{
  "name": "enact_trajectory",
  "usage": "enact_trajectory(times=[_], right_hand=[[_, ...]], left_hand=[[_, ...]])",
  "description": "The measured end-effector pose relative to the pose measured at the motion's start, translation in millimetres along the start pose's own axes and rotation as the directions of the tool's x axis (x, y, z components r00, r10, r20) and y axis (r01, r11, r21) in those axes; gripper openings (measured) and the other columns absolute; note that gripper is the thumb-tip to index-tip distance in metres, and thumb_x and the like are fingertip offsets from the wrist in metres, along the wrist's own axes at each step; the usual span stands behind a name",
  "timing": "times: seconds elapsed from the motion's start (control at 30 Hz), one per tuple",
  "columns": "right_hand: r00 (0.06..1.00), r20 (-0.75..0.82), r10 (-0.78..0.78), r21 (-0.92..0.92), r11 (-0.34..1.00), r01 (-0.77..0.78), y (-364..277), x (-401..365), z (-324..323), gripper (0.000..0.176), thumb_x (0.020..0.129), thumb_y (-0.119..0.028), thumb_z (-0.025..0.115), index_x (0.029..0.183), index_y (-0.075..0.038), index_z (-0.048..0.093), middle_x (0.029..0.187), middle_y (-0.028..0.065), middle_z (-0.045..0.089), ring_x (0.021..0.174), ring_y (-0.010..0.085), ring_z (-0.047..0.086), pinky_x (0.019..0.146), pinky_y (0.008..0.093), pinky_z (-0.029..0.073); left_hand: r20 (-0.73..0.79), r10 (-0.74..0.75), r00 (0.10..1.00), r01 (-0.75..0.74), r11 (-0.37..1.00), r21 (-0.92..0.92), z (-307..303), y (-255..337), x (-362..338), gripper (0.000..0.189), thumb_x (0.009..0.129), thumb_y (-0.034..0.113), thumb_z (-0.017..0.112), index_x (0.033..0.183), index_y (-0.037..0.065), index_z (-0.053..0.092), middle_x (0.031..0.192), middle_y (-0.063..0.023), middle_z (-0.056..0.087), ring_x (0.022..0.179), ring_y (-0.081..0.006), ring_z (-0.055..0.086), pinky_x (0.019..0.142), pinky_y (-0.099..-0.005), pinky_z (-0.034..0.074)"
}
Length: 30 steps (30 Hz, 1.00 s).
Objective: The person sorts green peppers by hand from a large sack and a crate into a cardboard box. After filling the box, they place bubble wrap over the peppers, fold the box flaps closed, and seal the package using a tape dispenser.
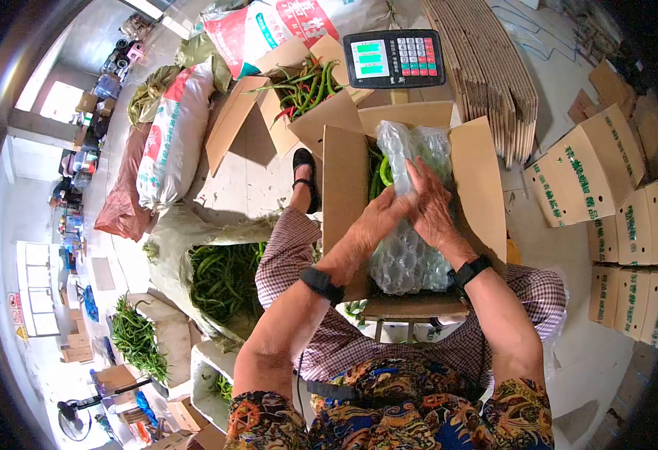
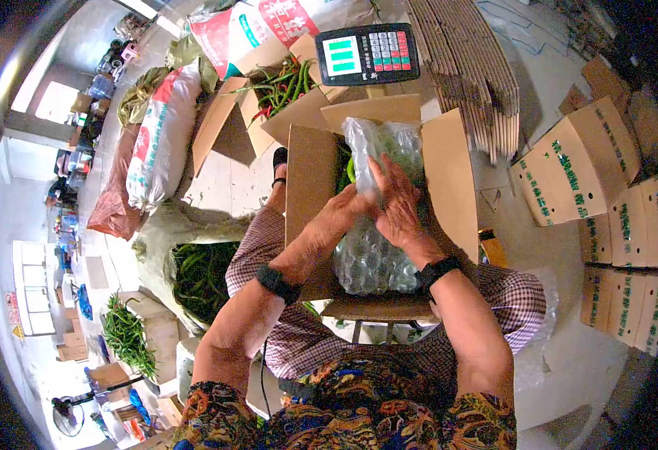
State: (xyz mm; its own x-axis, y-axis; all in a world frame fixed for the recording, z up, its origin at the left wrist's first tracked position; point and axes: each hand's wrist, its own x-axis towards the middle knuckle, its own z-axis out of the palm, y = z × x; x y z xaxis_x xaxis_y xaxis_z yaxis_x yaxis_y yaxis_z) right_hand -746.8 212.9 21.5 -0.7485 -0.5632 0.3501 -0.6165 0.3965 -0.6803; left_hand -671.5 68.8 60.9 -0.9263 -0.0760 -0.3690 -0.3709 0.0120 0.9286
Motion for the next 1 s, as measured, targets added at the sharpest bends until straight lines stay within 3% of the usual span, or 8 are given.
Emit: enact_trajectory(times=[0.1,0.2,0.3,0.37,0.43,0.57,0.77,1.0], right_hand=[[0.99,0.075,0.119,0.16,0.978,-0.13,-2,3,-7,0.066,0.093,-0.051,0.049,0.149,-0.022,0.029,0.153,0.0144,0.025,0.141,0.0369,0.023,0.11,0.0546,0.022],[0.971,0.156,0.182,-0.242,0.96,-0.141,-15,1,1,0.065,0.091,-0.051,0.054,0.147,-0.026,0.032,0.154,0.0136,0.023,0.14,0.0402,0.022,0.106,0.0604,0.023],[0.972,0.202,0.122,-0.346,0.937,-0.045,-20,0,9,0.066,0.09,-0.051,0.058,0.147,-0.028,0.034,0.154,0.0135,0.022,0.138,0.0429,0.021,0.101,0.063,0.025],[0.976,0.189,0.107,-0.378,0.925,-0.028,-17,-1,11,0.068,0.088,-0.048,0.062,0.146,-0.027,0.034,0.154,0.0137,0.023,0.137,0.0435,0.022,0.099,0.0618,0.026],[0.967,0.219,0.13,-0.371,0.928,-0.041,-16,1,10,0.069,0.087,-0.049,0.062,0.146,-0.026,0.034,0.154,0.0137,0.022,0.136,0.0434,0.023,0.1,0.0613,0.026],[0.975,0.197,0.1,-0.369,0.929,-0.021,-14,-1,6,0.071,0.087,-0.047,0.064,0.147,-0.026,0.034,0.154,0.0131,0.023,0.135,0.0436,0.024,0.1,0.0605,0.026],[0.974,0.185,0.131,-0.29,0.954,-0.073,-7,0,5,0.074,0.083,-0.046,0.067,0.147,-0.03,0.033,0.155,0.0136,0.022,0.137,0.0469,0.021,0.1,0.0635,0.027],[0.952,0.287,0.109,-0.286,0.958,-0.023,-11,-2,4,0.084,0.073,-0.046,0.074,0.146,-0.033,0.034,0.156,0.0113,0.02,0.139,0.0477,0.017,0.102,0.0648,0.024]], left_hand=[[0.038,0.187,0.982,-0.19,0.974,0.127,-2,-4,-12,0.083,0.084,0.035,0.072,0.144,-0.002,0.027,0.113,-0.0201,0.062,0.104,-0.0244,0.057,0.092,-0.0387,0.044],[-0.116,0.039,0.993,0.037,0.805,0.592,-5,-1,-32,0.076,0.081,0.023,0.068,0.137,-0.007,0.027,0.111,-0.0345,0.059,0.098,-0.052,0.059,0.085,-0.0509,0.049],[-0.207,-0.005,0.978,0.169,0.597,0.784,-2,2,-39,0.075,0.082,0.02,0.066,0.139,-0.005,0.025,0.111,-0.0333,0.059,0.094,-0.0508,0.061,0.081,-0.0531,0.05],[-0.175,0.142,0.974,0.074,0.531,0.844,-2,4,-48,0.069,0.081,0.018,0.065,0.137,-0.005,0.031,0.105,-0.0283,0.06,0.09,-0.0468,0.063,0.078,-0.0547,0.05],[0.033,0.376,0.926,-0.101,0.161,0.982,-10,1,-49,0.061,0.082,0.013,0.062,0.135,-0.004,0.036,0.102,-0.0233,0.058,0.088,-0.0423,0.064,0.074,-0.052,0.053],[0.008,0.312,0.95,-0.053,0.136,0.989,4,-5,-39,0.053,0.084,0.007,0.056,0.133,-0.004,0.04,0.101,-0.0202,0.054,0.087,-0.0387,0.064,0.071,-0.0472,0.055],[-0.159,0.279,0.947,-0.049,0.614,0.788,2,-17,-26,0.06,0.079,0.003,0.058,0.134,-0.004,0.037,0.106,-0.0254,0.057,0.088,-0.0453,0.063,0.075,-0.0496,0.053],[0.033,0.115,0.993,-0.087,0.505,0.859,-11,1,-16,0.048,0.078,0.002,0.056,0.124,-0.007,0.043,0.107,-0.0264,0.058,0.094,-0.0464,0.06,0.079,-0.052,0.049]])
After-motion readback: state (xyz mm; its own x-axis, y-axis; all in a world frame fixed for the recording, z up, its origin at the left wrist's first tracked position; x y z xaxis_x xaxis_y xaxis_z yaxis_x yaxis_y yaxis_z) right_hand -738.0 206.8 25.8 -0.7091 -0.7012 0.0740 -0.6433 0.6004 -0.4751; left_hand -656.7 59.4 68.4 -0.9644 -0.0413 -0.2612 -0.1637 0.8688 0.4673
